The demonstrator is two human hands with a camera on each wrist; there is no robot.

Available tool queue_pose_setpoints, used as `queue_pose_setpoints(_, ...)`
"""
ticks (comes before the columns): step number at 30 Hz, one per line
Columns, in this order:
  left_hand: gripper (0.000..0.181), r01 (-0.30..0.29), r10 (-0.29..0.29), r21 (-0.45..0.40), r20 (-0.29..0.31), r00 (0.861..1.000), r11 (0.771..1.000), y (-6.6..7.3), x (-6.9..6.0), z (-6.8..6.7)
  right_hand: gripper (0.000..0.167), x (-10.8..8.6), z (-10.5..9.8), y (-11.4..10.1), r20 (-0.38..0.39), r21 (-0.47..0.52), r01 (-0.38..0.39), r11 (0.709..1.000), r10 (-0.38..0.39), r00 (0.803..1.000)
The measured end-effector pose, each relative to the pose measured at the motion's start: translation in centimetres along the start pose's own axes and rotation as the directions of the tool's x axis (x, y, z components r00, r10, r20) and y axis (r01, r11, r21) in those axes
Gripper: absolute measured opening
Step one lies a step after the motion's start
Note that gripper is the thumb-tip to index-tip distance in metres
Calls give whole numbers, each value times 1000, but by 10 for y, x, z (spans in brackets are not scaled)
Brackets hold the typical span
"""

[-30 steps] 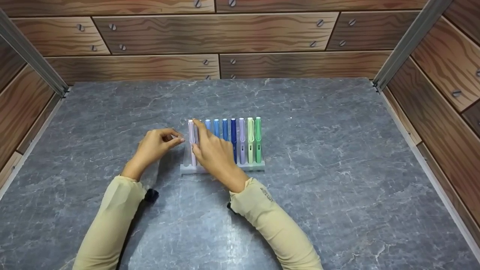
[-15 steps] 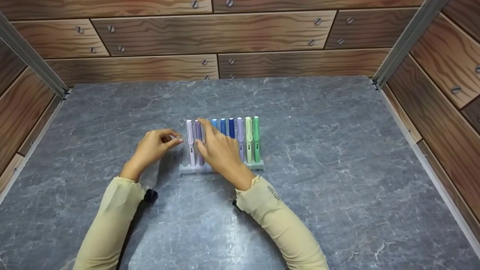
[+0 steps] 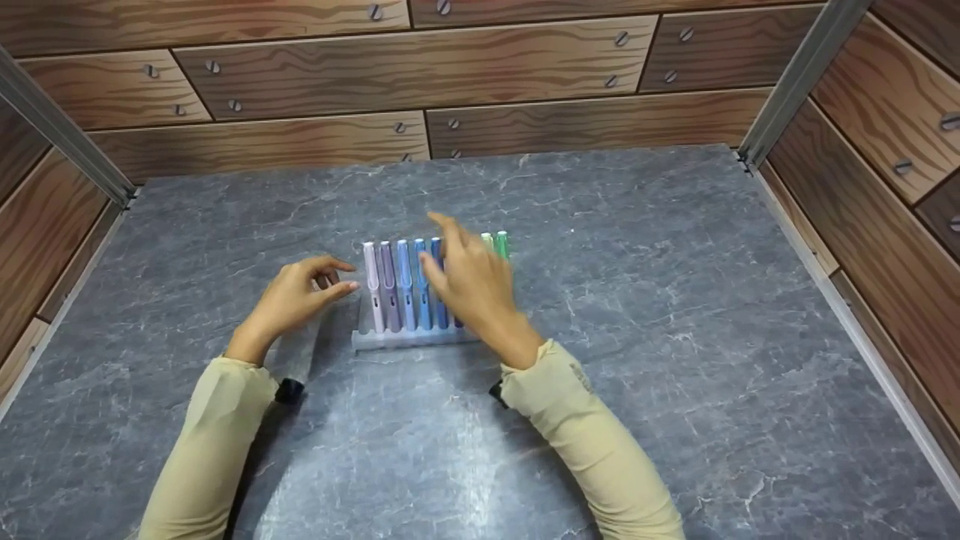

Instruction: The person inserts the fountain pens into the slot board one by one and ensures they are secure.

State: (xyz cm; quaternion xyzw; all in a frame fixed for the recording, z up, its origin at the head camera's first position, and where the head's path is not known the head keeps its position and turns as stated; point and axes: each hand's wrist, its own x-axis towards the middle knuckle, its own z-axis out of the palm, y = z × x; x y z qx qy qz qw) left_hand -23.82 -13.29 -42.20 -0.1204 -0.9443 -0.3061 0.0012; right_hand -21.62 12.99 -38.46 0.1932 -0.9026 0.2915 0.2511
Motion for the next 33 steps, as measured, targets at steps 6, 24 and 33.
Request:
queue_pose_setpoints(6, 39, -34, 36, 54, -22, 999, 998, -1, -2, -15, 41, 7, -22, 16, -37, -2, -65, 998, 65, 997)
queue_pose_setpoints(24, 33, -52, 102, 205, -243, 965, 977, -14, -13, -40, 31, -1, -42, 80, -79, -94, -96, 991, 89, 993)
queue_pose_setpoints(33, 49, -16, 123, 331, -306, 944, 943, -23, -15, -38, 44, -9, -42, 110, 2, -179, -132, 975, 134, 991)
